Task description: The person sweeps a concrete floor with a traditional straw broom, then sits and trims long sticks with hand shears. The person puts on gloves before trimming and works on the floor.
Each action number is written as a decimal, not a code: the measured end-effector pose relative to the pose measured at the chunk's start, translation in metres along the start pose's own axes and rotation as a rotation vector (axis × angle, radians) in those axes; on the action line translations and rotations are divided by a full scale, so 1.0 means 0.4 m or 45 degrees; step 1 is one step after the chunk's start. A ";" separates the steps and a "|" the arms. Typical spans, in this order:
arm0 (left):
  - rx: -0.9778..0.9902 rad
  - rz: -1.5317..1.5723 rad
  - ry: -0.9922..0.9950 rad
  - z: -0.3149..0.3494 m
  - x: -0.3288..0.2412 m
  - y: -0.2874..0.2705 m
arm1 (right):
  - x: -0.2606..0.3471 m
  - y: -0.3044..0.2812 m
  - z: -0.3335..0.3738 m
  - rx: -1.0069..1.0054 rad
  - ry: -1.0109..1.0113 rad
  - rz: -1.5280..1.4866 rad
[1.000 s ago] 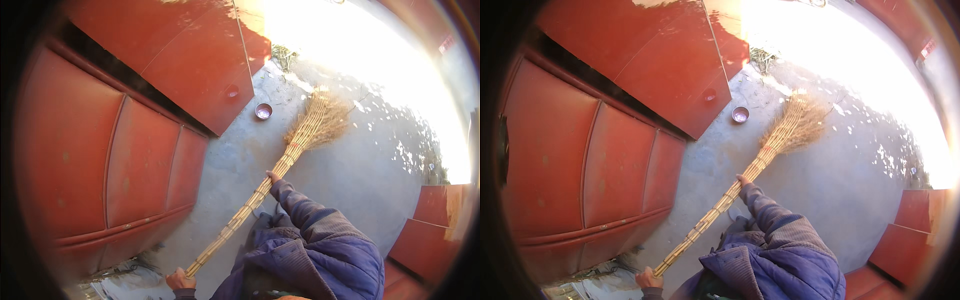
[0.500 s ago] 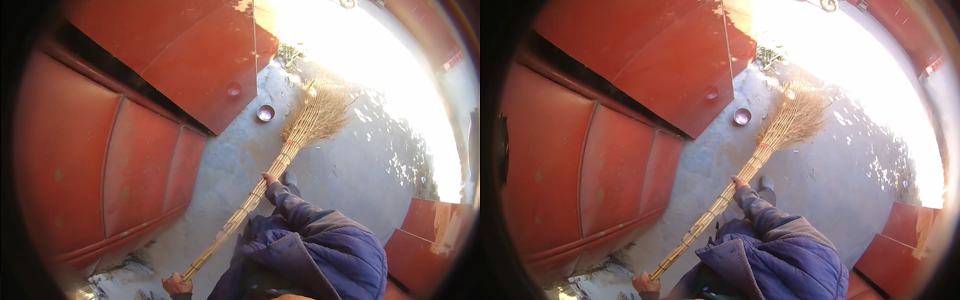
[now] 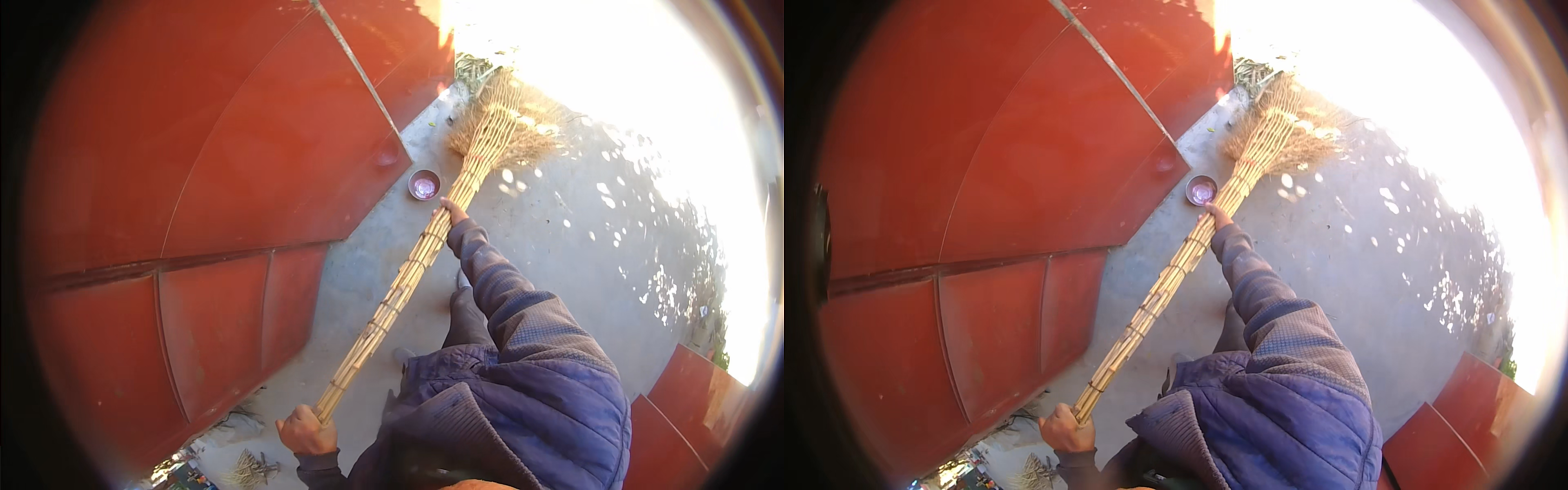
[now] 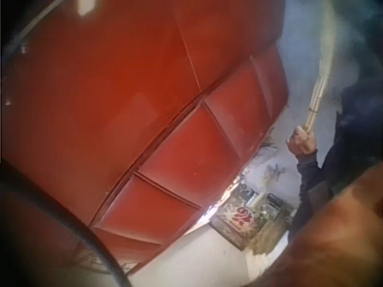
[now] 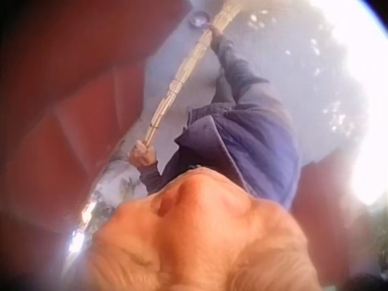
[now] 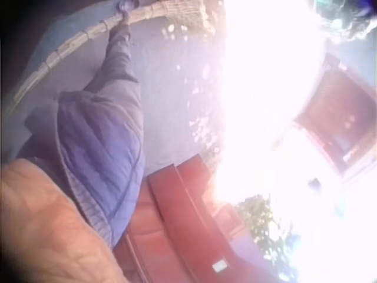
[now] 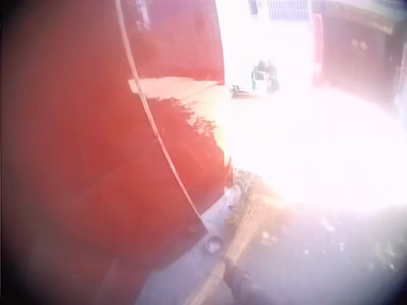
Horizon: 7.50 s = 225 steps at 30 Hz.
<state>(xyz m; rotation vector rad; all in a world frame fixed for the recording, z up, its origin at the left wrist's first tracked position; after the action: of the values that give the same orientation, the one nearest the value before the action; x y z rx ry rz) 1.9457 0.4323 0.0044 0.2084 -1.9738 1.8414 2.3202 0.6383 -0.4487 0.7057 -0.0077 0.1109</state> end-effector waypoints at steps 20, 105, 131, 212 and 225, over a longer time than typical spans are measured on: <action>0.092 0.089 -0.043 0.205 0.277 0.325 | -0.244 -0.176 0.093 -0.523 -0.004 0.348; 0.035 0.361 0.462 -0.336 0.566 0.559 | -0.278 -0.019 0.218 0.041 -0.450 -0.321; 0.021 0.094 1.206 -0.599 0.450 0.401 | -0.878 -0.620 0.355 -0.706 -0.146 -0.801; 0.550 -0.170 -1.324 1.185 -1.132 -0.088 | 0.273 -0.697 0.311 0.394 1.149 0.654; 1.036 -0.804 -1.584 1.356 -1.701 -0.621 | 0.059 -0.971 0.656 -0.001 1.854 0.943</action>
<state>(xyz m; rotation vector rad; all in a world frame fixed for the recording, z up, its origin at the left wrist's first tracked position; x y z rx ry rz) 2.5407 -0.2463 -0.0591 2.3338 -1.1618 2.0491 2.3922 0.1774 -0.4992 0.4581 1.1288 1.3107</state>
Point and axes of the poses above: each hand's wrist, its own z-axis away from the middle knuckle, its own y-axis out of the palm, x = y × z, the point moved 2 cm from there along -z, towards the middle knuckle, and after that the axes turned 3 degrees about -z, right-handed, at the moved point
